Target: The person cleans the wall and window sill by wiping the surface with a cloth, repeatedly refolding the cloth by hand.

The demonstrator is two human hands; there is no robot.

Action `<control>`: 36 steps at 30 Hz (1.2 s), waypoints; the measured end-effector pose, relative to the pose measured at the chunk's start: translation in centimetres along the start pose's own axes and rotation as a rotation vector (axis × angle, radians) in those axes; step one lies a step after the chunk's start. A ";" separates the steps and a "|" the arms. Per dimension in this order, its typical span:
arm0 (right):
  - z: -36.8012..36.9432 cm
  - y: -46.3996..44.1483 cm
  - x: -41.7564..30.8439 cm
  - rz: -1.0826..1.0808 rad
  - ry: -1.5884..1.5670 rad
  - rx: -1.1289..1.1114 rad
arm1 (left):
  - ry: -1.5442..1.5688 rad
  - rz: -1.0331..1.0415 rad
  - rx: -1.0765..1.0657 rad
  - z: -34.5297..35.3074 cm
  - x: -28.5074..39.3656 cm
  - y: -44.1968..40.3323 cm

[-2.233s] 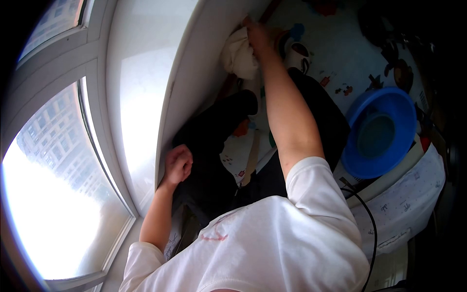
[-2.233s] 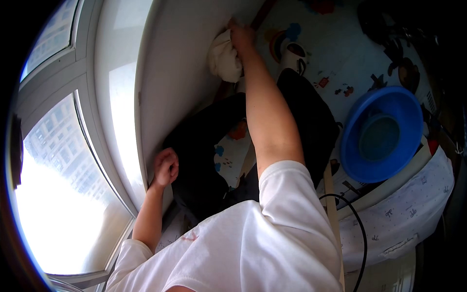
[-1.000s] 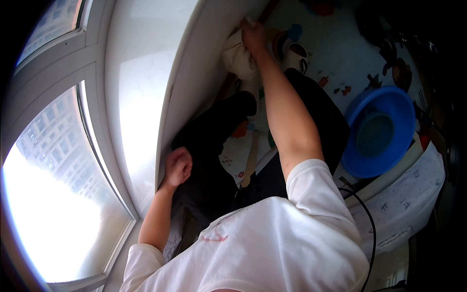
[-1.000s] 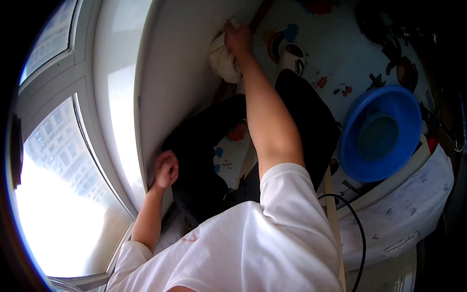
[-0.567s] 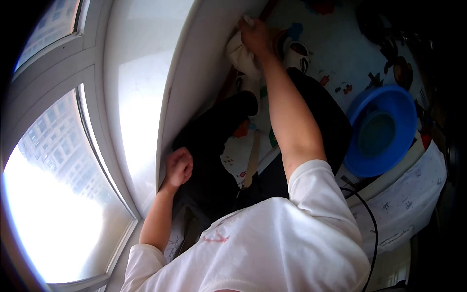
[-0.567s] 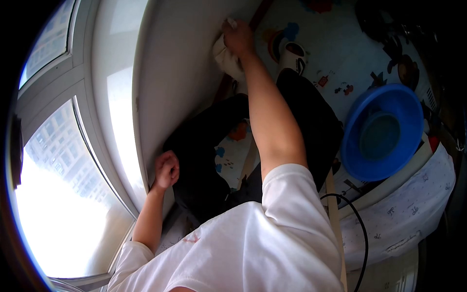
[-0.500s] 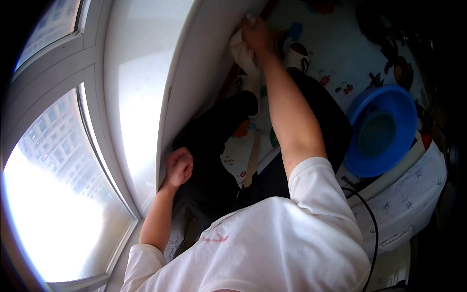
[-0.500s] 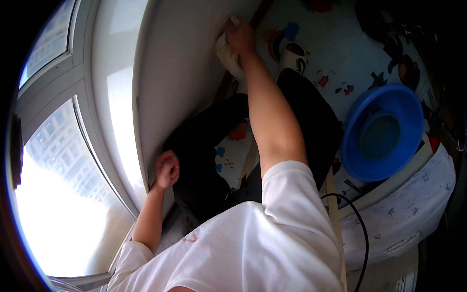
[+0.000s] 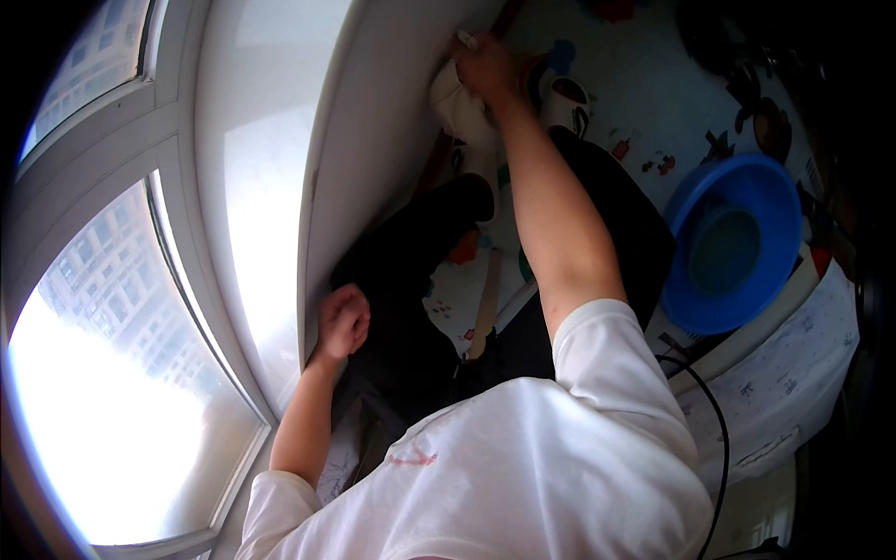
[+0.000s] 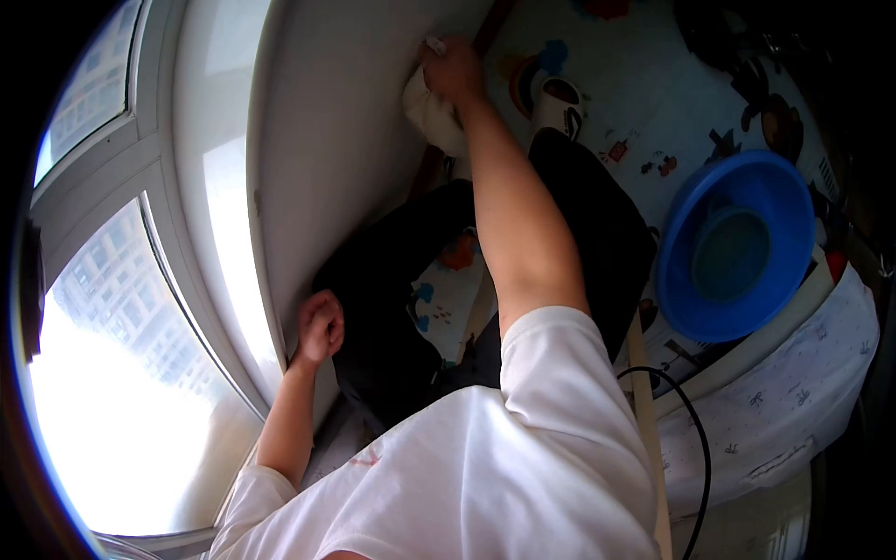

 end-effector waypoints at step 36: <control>0.5 -1.7 1.1 -0.034 -0.091 0.065 | 0.035 0.000 -0.013 -0.3 0.0 0.0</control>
Point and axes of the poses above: each hand's wrist, its own y-axis away from the middle knuckle, its own z-axis out of the palm, x = y × z, the point moved 3 cm from there along -y, towards the middle knuckle, and after that the axes turned 1 degree about -z, right-handed, at the moved point
